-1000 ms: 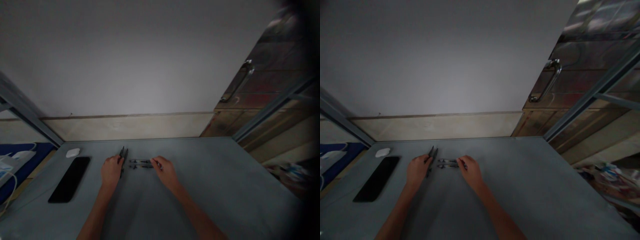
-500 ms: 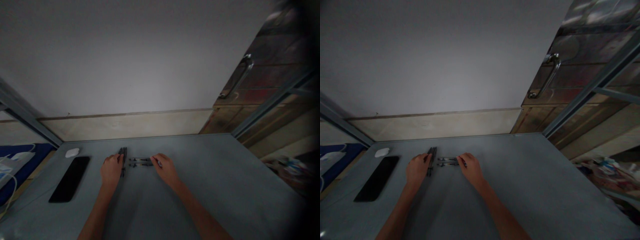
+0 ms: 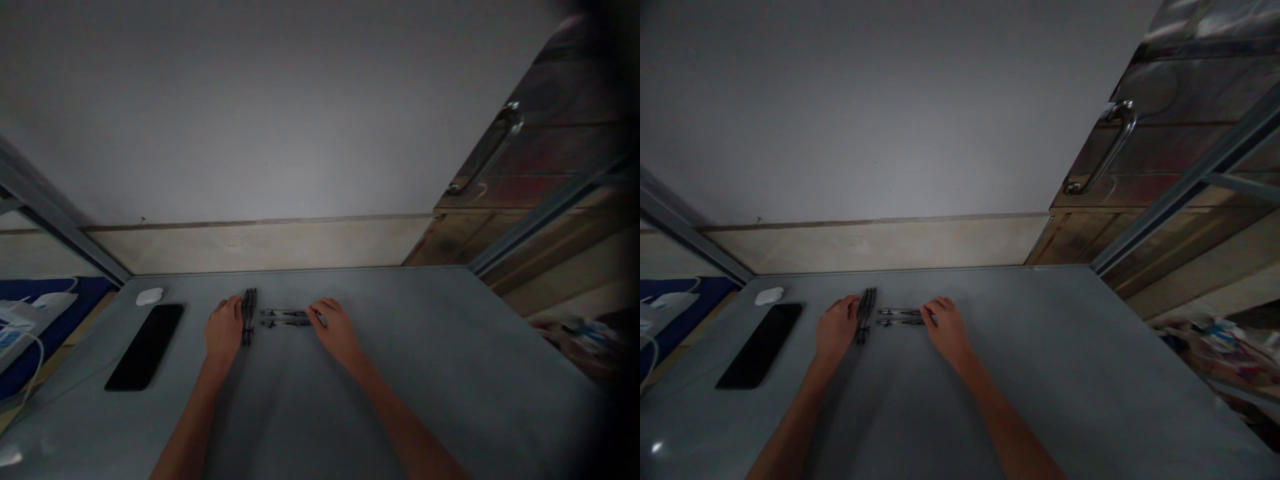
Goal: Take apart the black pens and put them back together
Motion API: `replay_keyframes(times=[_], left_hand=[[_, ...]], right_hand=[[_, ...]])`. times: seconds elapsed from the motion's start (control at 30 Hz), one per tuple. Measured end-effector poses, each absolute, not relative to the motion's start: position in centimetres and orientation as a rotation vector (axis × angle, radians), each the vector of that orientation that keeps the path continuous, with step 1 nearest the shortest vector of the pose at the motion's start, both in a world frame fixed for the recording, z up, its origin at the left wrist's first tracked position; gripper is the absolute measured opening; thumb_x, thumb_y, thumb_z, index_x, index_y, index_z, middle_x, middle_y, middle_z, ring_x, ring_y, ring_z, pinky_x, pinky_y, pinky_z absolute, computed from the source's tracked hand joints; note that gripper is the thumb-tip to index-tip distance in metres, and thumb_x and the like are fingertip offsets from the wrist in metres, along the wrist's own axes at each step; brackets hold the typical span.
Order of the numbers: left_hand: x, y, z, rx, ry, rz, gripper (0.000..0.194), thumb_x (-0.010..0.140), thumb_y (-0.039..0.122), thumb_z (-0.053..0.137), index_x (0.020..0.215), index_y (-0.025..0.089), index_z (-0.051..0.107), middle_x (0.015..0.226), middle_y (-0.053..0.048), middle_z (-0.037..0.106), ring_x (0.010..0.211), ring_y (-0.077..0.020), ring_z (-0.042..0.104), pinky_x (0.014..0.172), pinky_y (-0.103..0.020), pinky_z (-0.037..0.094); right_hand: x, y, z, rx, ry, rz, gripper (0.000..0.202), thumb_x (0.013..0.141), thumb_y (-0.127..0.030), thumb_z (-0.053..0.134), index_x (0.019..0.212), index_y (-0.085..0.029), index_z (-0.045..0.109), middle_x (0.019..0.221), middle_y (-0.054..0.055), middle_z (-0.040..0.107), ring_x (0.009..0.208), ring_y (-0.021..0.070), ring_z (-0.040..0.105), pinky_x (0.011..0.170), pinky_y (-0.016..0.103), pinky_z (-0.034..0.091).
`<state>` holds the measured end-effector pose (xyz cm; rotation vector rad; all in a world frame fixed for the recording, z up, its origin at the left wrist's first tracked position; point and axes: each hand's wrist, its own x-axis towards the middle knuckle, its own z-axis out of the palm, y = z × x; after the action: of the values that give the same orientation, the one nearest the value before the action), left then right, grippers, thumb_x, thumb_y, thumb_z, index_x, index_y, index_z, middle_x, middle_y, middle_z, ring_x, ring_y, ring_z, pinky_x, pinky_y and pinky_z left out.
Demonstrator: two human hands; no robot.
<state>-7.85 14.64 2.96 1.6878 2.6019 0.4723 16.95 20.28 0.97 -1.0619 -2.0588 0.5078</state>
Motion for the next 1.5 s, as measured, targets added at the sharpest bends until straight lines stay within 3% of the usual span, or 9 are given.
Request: replay_keyframes(times=[0.27,0.43,0.67,0.93,1.1,1.33,1.5], left_hand=[[-6.9,14.6,3.4,1.901,2.615,0.728,0.031,0.097,0.032,0.040,0.109,0.019,0.067,0.102,-0.010,0.068,0.098,-0.0253,0.059,0.086,-0.034,0.044],[-4.6,14.3,3.2,2.280,2.193,0.841,0.028,0.097,0.031,0.044,0.105,0.019,0.068,0.105,-0.009,0.066,0.103,-0.0234,0.056,0.096,-0.036,0.042],[-1.3,13.6,1.6,2.596,1.765,0.625,0.023,0.094,0.034,0.052,0.108,0.021,0.064,0.106,-0.006,0.065,0.104,-0.0234,0.054,0.093,-0.040,0.045],[-2.0,13.8,2.0,2.651,1.794,0.449,0.024,0.098,0.024,0.042,0.113,0.018,0.060,0.101,-0.007,0.066,0.097,-0.0221,0.059,0.088,-0.038,0.045],[-1.7,13.7,2.5,2.657,1.875,0.353,0.025,0.099,0.024,0.038,0.112,0.017,0.059,0.098,-0.007,0.065,0.094,-0.0234,0.061,0.087,-0.039,0.046],[-1.7,13.7,2.5,2.427,1.844,0.325,0.031,0.101,0.029,0.031,0.105,0.019,0.060,0.095,-0.006,0.067,0.088,-0.0193,0.066,0.078,-0.031,0.050],[-1.8,13.7,2.6,2.344,1.839,0.362,0.032,0.102,0.029,0.029,0.105,0.019,0.059,0.096,-0.006,0.069,0.090,-0.0193,0.066,0.077,-0.030,0.049]], right_hand=[[17.0,20.1,1.3,-0.882,-2.252,0.523,0.003,0.083,-0.027,0.069,0.085,-0.025,0.070,0.095,0.006,0.060,0.096,0.0230,0.052,0.087,0.039,0.042],[16.6,19.3,1.4,-0.919,-2.387,0.463,0.028,0.077,-0.018,0.075,0.104,-0.026,0.068,0.109,0.007,0.058,0.104,0.0255,0.050,0.093,0.042,0.041],[15.8,18.6,1.5,-1.030,-2.589,0.240,0.010,0.088,-0.017,0.063,0.098,-0.018,0.064,0.110,0.010,0.059,0.106,0.0255,0.049,0.089,0.039,0.042],[15.8,18.8,1.6,-0.985,-2.504,0.271,0.014,0.096,-0.024,0.053,0.104,-0.017,0.061,0.098,0.007,0.068,0.095,0.0222,0.059,0.085,0.037,0.042],[16.0,18.8,1.9,-0.893,-2.567,0.160,0.019,0.095,-0.022,0.054,0.109,-0.017,0.064,0.094,0.008,0.069,0.091,0.0225,0.061,0.086,0.037,0.046],[16.4,18.8,1.8,-0.739,-2.580,0.094,0.022,0.091,-0.013,0.058,0.111,-0.015,0.066,0.093,0.008,0.068,0.087,0.0207,0.061,0.087,0.035,0.048],[16.6,18.7,2.6,-0.770,-2.531,0.062,0.019,0.090,-0.020,0.061,0.108,-0.019,0.067,0.092,0.007,0.069,0.087,0.0223,0.060,0.082,0.036,0.048]])
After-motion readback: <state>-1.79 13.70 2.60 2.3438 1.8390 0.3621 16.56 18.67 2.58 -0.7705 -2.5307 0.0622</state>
